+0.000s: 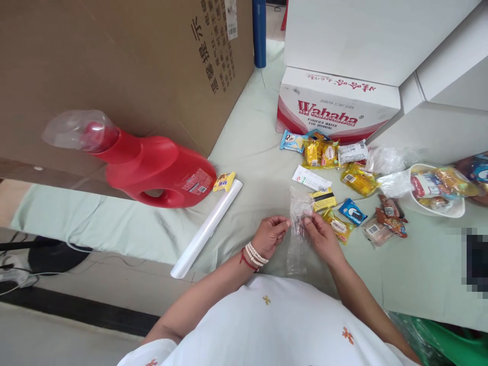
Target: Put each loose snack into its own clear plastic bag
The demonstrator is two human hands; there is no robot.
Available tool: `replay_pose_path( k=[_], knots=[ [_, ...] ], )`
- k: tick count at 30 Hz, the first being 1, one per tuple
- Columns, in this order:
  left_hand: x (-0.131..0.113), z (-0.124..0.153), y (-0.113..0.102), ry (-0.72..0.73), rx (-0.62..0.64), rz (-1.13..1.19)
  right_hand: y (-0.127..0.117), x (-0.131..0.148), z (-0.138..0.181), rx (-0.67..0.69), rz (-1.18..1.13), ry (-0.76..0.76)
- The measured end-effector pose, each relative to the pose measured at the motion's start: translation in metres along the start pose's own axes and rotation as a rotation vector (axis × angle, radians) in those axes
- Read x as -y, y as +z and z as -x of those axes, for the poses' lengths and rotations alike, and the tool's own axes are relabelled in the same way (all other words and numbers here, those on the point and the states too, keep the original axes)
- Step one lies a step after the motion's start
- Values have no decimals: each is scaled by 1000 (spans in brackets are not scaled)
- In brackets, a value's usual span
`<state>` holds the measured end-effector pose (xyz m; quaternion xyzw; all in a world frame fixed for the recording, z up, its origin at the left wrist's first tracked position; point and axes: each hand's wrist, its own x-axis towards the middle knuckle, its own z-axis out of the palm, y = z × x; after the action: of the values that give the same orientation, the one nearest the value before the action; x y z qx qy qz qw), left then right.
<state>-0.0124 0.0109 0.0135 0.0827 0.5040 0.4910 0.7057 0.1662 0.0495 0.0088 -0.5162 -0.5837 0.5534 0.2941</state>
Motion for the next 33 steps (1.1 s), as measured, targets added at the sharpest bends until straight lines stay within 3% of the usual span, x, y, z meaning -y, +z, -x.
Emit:
replay_pose_path(
  k=[4,6,8,10,14,20,25,30,33],
  knots=[
    [3,3,4,92,-35,-66,-7,24,14,-298,338,-257],
    [5,5,8,142,-25,-109,-3,32,17,-221,325,-235],
    [7,7,10,180,-3,-146,5,34,13,-17,161,-104],
    [7,9,9,178,13,-143,11,28,7,69,-42,12],
    [0,10,0,133,3,-55,4,11,-2,-53,-291,69],
    [-12,11,-19,104,30,-66,-19,5,3,-71,-420,232],
    [-7,12,-10,78,-19,-108,-9,13,7,-42,-380,268],
    [4,-3,6,179,-119,-280,0,21,9,14,-230,163],
    [4,-13,5,234,-157,-284,-6,19,10,-33,-134,115]
  ],
)
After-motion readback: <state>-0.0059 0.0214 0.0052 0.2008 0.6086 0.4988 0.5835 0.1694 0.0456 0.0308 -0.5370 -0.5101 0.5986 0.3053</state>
